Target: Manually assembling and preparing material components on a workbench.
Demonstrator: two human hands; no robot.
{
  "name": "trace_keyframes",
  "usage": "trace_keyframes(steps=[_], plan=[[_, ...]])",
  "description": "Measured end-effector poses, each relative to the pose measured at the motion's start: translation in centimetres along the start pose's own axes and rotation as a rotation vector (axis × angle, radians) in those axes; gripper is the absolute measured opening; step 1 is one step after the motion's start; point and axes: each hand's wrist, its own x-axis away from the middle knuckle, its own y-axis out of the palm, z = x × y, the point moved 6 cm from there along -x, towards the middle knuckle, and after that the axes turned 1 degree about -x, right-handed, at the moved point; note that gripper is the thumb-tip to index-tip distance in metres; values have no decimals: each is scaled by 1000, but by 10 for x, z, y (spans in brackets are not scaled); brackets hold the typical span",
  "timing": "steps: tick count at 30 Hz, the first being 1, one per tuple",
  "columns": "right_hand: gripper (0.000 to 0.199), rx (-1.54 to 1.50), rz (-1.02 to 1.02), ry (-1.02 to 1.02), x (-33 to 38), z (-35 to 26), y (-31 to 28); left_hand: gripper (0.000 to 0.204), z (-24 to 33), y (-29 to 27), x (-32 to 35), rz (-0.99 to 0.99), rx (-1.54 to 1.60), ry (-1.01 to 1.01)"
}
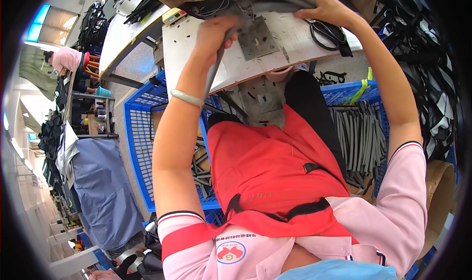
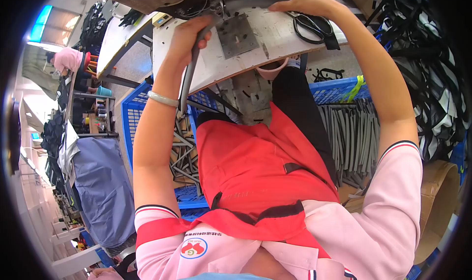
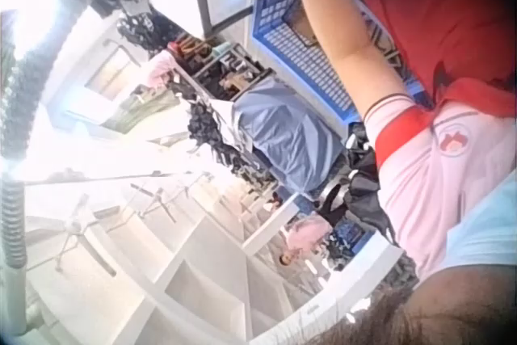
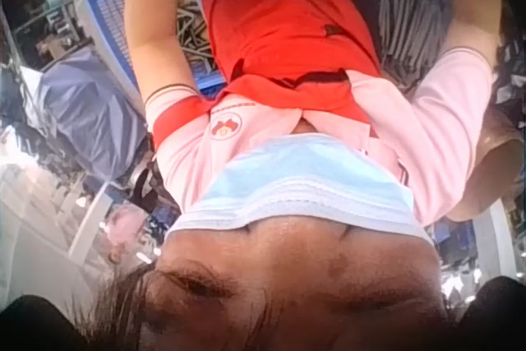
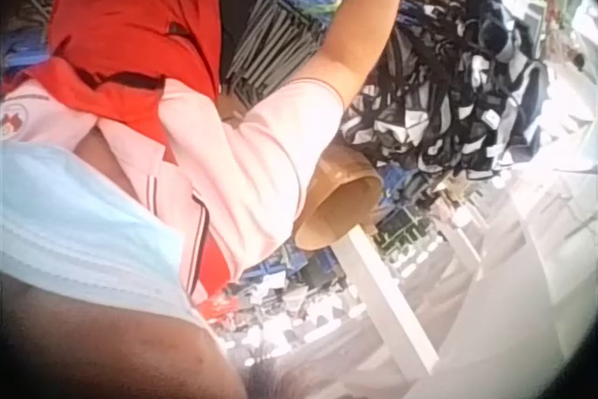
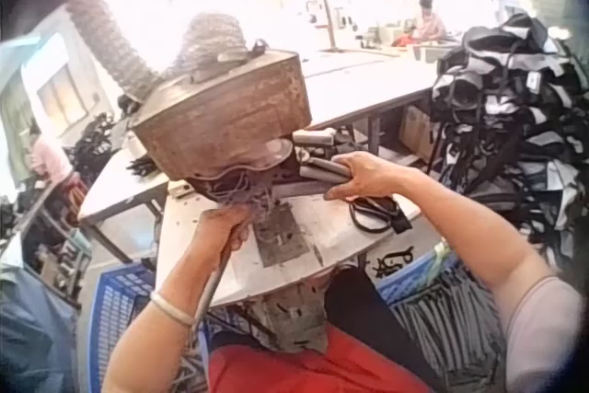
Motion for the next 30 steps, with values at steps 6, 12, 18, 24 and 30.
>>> trace_keyframes(steps=[6,12,18,24,30], plan=[[36,431,-12,-242,69,-65,47,29,0,0,30,16,-574,287],[14,761,-16,-717,123,-150,195,29,-1,100,61,-302,-621,287],[33,246,-302,-239,102,-102,109,34,-65,11,89,-180,-293,114],[41,-50,-192,2,108,-63,24,36,-66,24,135,-251,-323,57],[47,16,-40,-96,92,-45,-2,30,-2,8,102,-86,-177,93]])
